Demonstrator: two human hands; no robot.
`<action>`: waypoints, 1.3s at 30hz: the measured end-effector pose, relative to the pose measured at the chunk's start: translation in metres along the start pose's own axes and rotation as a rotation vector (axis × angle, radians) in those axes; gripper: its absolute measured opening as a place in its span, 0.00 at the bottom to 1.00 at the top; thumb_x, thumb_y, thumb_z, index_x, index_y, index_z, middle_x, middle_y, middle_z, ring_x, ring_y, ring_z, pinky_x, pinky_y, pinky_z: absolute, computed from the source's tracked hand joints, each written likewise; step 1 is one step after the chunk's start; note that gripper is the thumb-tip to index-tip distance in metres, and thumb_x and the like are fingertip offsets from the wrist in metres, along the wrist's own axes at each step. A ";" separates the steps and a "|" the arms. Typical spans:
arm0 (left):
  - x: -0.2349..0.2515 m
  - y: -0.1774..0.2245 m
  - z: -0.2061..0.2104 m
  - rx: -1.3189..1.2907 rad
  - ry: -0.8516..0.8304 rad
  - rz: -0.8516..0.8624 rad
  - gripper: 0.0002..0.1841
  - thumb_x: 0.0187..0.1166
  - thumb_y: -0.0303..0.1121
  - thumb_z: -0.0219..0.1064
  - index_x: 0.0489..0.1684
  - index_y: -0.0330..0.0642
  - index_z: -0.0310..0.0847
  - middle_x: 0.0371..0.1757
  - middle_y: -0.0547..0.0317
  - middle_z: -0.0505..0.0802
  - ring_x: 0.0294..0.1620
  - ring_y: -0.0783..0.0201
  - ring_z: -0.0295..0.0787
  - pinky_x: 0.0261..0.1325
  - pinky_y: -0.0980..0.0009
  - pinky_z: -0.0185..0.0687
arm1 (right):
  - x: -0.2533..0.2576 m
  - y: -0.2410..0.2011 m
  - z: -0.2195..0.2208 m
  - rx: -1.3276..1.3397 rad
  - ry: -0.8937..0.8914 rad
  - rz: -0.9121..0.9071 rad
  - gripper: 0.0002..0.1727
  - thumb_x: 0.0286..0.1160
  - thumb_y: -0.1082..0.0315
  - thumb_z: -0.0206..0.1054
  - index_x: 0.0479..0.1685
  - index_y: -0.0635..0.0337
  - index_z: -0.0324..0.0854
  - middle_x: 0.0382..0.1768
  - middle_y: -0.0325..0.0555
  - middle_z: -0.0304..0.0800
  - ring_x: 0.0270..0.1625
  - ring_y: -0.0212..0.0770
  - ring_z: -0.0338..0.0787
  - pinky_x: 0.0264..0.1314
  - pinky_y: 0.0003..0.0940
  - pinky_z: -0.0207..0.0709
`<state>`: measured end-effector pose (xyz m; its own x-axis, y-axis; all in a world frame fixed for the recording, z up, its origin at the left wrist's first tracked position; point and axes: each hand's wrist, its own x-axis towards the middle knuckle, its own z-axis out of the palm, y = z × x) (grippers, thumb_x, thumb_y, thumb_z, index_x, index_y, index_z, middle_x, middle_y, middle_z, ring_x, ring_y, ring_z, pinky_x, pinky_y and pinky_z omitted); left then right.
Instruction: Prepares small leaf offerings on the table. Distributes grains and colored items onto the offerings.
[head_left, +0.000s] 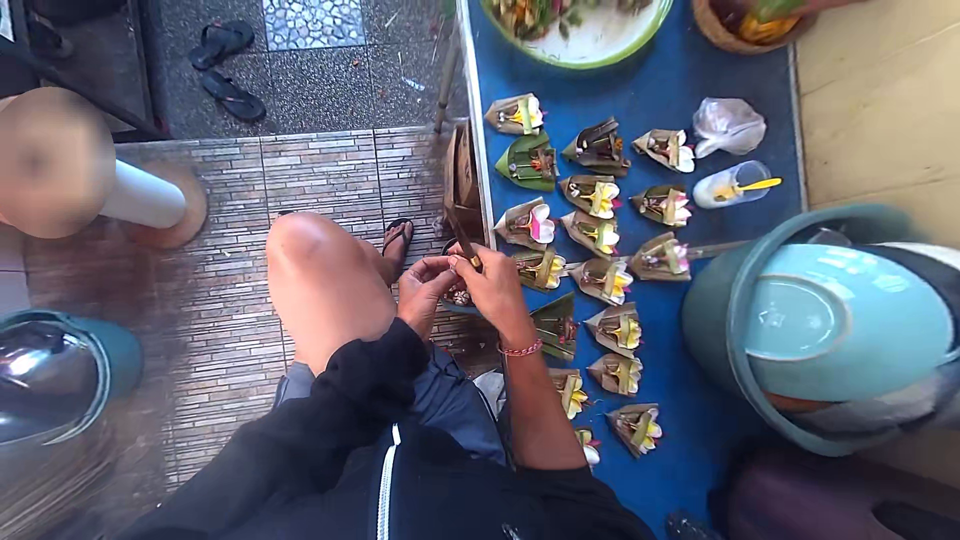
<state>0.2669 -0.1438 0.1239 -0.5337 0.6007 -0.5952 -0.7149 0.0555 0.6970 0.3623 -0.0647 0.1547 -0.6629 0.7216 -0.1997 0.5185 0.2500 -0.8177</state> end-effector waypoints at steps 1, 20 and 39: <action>0.000 0.000 -0.003 0.018 0.012 -0.015 0.09 0.72 0.12 0.67 0.46 0.30 0.83 0.41 0.53 0.91 0.43 0.66 0.89 0.55 0.71 0.87 | -0.001 0.003 0.008 0.004 0.020 0.013 0.11 0.86 0.64 0.64 0.58 0.57 0.87 0.33 0.53 0.89 0.25 0.48 0.85 0.27 0.46 0.80; -0.003 0.006 -0.016 0.093 0.065 0.212 0.16 0.87 0.34 0.63 0.22 0.46 0.73 0.19 0.66 0.84 0.22 0.72 0.83 0.35 0.74 0.84 | -0.044 0.007 0.033 -0.185 0.001 0.247 0.14 0.86 0.67 0.63 0.52 0.70 0.87 0.39 0.61 0.91 0.44 0.56 0.92 0.56 0.54 0.83; 0.031 0.101 -0.042 1.699 -0.365 0.894 0.27 0.92 0.52 0.48 0.64 0.42 0.88 0.72 0.44 0.88 0.85 0.33 0.66 0.83 0.21 0.36 | -0.213 0.099 -0.106 -0.442 0.598 1.058 0.26 0.88 0.68 0.54 0.82 0.69 0.67 0.74 0.74 0.75 0.75 0.73 0.77 0.69 0.67 0.74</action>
<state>0.1588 -0.1530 0.1587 -0.1727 0.9844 0.0326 0.8901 0.1418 0.4332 0.6122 -0.1257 0.1732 0.4602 0.8452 -0.2718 0.8494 -0.5082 -0.1421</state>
